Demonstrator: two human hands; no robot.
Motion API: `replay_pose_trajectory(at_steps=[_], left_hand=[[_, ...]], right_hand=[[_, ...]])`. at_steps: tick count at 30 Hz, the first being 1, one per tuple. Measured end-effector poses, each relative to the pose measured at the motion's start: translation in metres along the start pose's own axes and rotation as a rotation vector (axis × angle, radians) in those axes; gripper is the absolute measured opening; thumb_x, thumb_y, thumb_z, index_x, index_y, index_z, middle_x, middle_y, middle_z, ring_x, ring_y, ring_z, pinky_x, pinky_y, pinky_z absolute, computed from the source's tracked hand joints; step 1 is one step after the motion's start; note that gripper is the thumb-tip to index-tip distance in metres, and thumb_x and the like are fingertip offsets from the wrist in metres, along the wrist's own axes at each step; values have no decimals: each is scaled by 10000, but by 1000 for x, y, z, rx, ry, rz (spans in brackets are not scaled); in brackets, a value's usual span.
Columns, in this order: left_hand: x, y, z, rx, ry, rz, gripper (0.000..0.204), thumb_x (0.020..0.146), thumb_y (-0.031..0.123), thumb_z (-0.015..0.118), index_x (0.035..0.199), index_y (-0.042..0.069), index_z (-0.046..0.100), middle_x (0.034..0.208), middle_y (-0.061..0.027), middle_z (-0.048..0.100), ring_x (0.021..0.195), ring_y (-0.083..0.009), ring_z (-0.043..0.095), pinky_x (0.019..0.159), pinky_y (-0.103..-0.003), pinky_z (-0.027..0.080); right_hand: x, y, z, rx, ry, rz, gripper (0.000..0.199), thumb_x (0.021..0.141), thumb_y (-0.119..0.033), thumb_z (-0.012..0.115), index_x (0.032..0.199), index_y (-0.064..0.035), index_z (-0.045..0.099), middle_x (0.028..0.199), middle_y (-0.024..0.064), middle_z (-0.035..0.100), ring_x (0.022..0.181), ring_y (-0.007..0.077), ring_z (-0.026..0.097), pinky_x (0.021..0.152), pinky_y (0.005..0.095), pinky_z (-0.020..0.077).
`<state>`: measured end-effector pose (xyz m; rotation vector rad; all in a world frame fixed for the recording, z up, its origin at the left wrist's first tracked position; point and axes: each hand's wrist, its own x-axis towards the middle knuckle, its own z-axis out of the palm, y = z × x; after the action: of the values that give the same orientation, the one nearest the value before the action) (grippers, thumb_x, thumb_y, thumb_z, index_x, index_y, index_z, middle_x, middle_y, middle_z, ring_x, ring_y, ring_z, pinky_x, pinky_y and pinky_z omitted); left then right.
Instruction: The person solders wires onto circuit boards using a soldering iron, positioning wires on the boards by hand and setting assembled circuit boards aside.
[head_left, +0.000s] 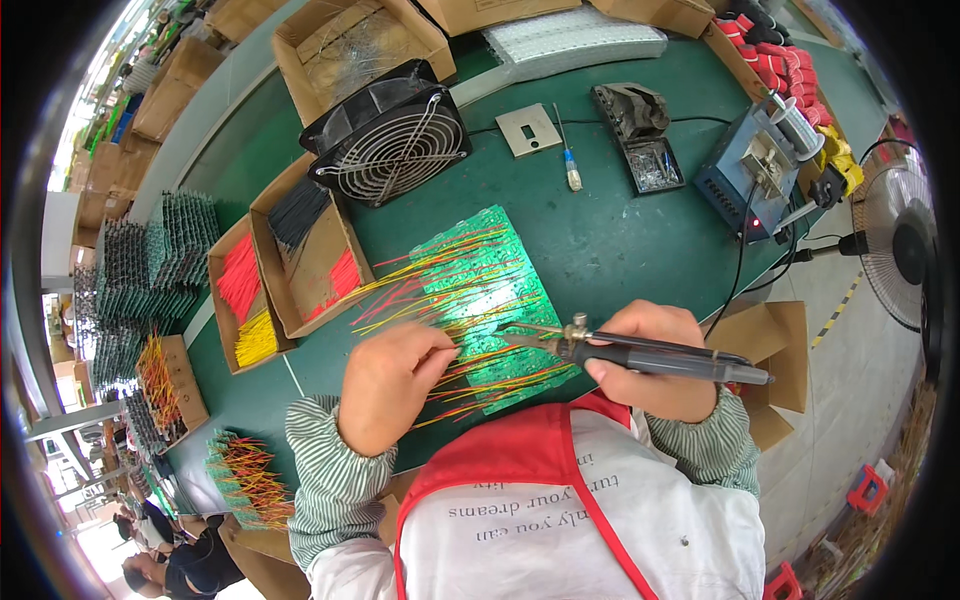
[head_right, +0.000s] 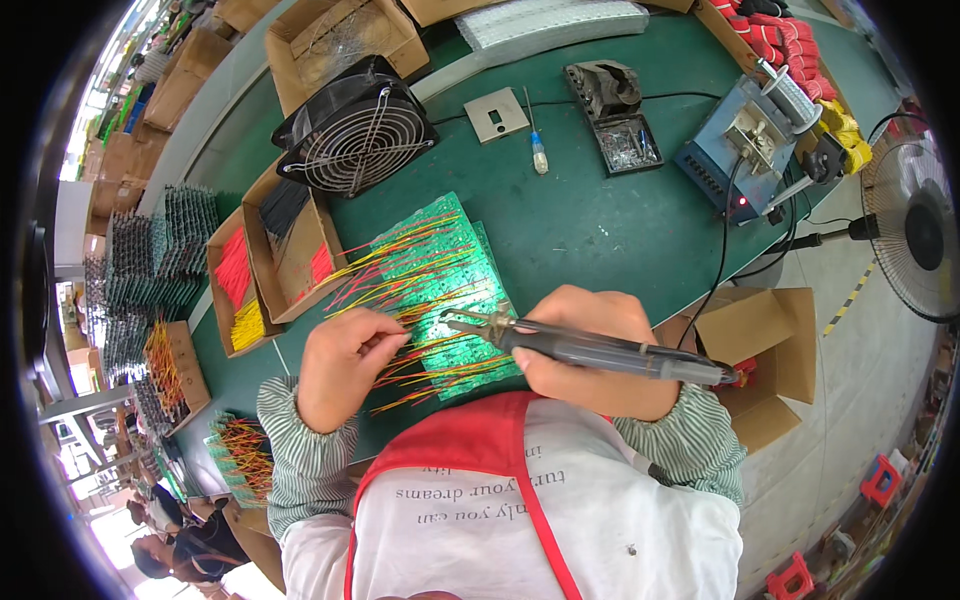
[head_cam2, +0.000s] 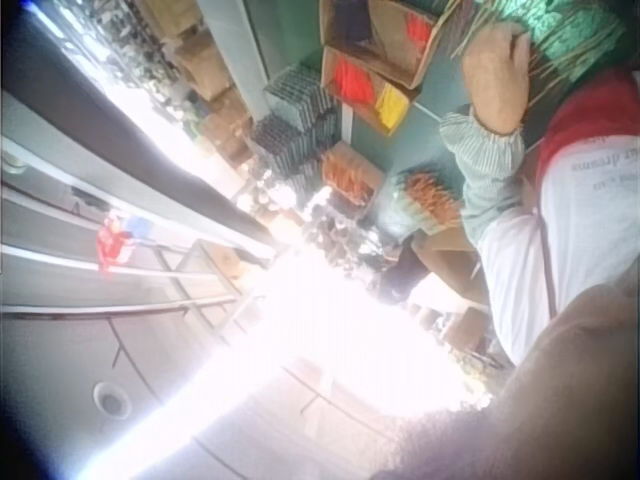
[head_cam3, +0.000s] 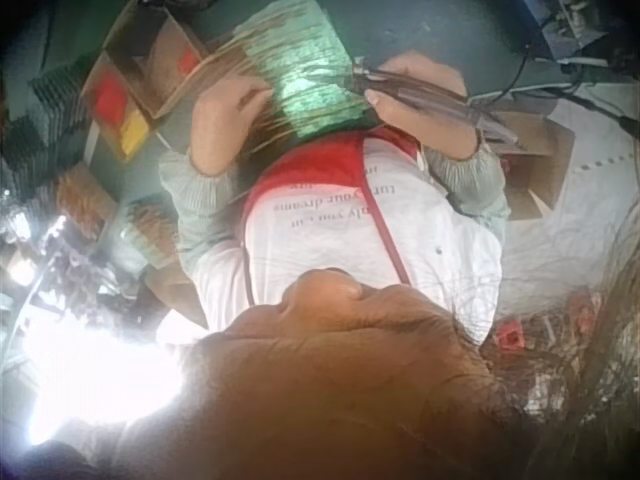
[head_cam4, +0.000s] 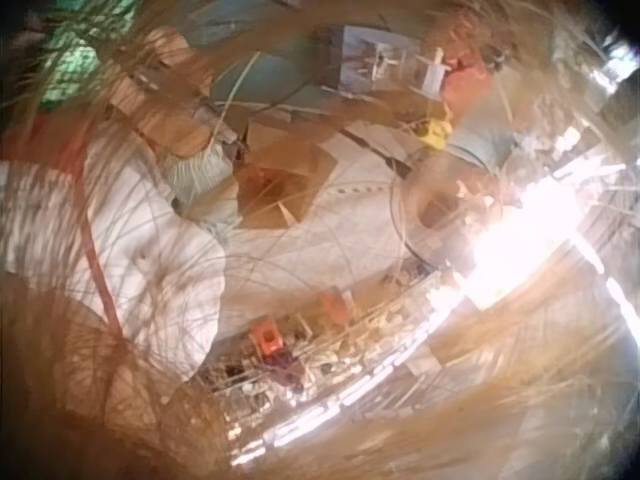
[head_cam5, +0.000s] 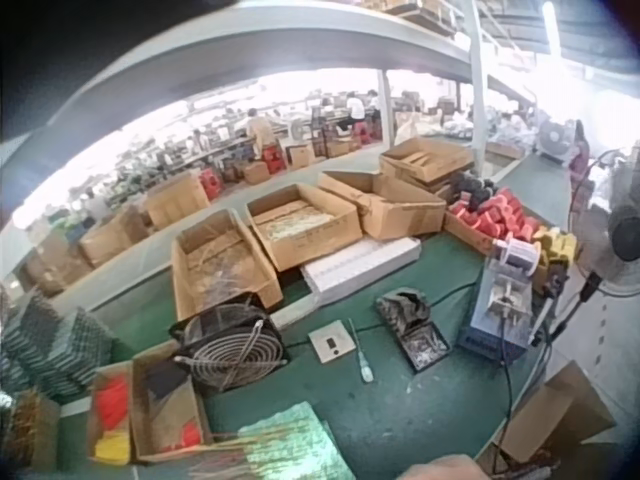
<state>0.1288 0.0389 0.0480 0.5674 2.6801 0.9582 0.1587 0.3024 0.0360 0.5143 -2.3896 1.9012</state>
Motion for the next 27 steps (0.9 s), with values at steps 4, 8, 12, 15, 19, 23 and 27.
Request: replay_pose_trajectory(at_steps=[4, 8, 12, 15, 19, 23, 27], left_hand=[[-3, -13, 10, 3, 43, 19, 86, 762, 57, 653, 805, -11, 623, 708, -84, 575, 578, -165, 551, 530, -262, 435], [-5, -19, 11, -51, 22, -28, 88, 763, 77, 643, 797, -1, 620, 697, -93, 561, 600, -210, 543, 545, -303, 426], [-3, -19, 10, -46, 12, -4, 94, 763, 69, 653, 790, -15, 620, 685, -82, 558, 558, -162, 527, 521, -266, 419], [-1, -18, 10, -47, 0, -28, 97, 756, 75, 660, 771, -12, 618, 672, -81, 554, 559, -164, 529, 521, -269, 422], [1, -17, 9, -26, -2, -29, 102, 751, 80, 664, 756, -10, 616, 661, -81, 552, 554, -168, 532, 516, -273, 424], [3, -15, 8, -19, -22, -44, 104, 751, 97, 645, 732, 3, 604, 668, -92, 556, 580, -215, 544, 534, -316, 430], [5, -14, 6, -6, -60, -53, 104, 747, 113, 615, 716, 16, 593, 677, -104, 559, 619, -264, 553, 560, -359, 435]], right_hand=[[4, 2, 13, -69, -72, 6, 183, 715, -110, 681, 800, -40, 535, 576, 33, 553, 460, 137, 532, 448, 269, 419], [6, 3, 18, -59, -98, 11, 183, 724, -118, 673, 805, -35, 531, 571, 36, 554, 460, 138, 534, 448, 273, 422], [8, 4, 21, -50, -92, 23, 179, 728, -114, 668, 797, -28, 528, 582, 44, 562, 468, 137, 541, 451, 277, 428], [9, 6, 23, -44, -90, 19, 179, 727, -110, 669, 796, -26, 527, 588, 48, 566, 471, 136, 544, 451, 276, 429], [10, 9, 24, -37, -90, 39, 179, 727, -110, 669, 799, -26, 529, 589, 50, 565, 473, 134, 545, 452, 275, 430], [11, 11, 24, -21, -104, 44, 180, 727, -111, 669, 802, -25, 530, 588, 49, 563, 474, 131, 543, 455, 274, 430], [11, 11, 22, -33, -101, 48, 180, 727, -114, 671, 800, -24, 533, 585, 47, 561, 474, 130, 543, 455, 274, 430]])
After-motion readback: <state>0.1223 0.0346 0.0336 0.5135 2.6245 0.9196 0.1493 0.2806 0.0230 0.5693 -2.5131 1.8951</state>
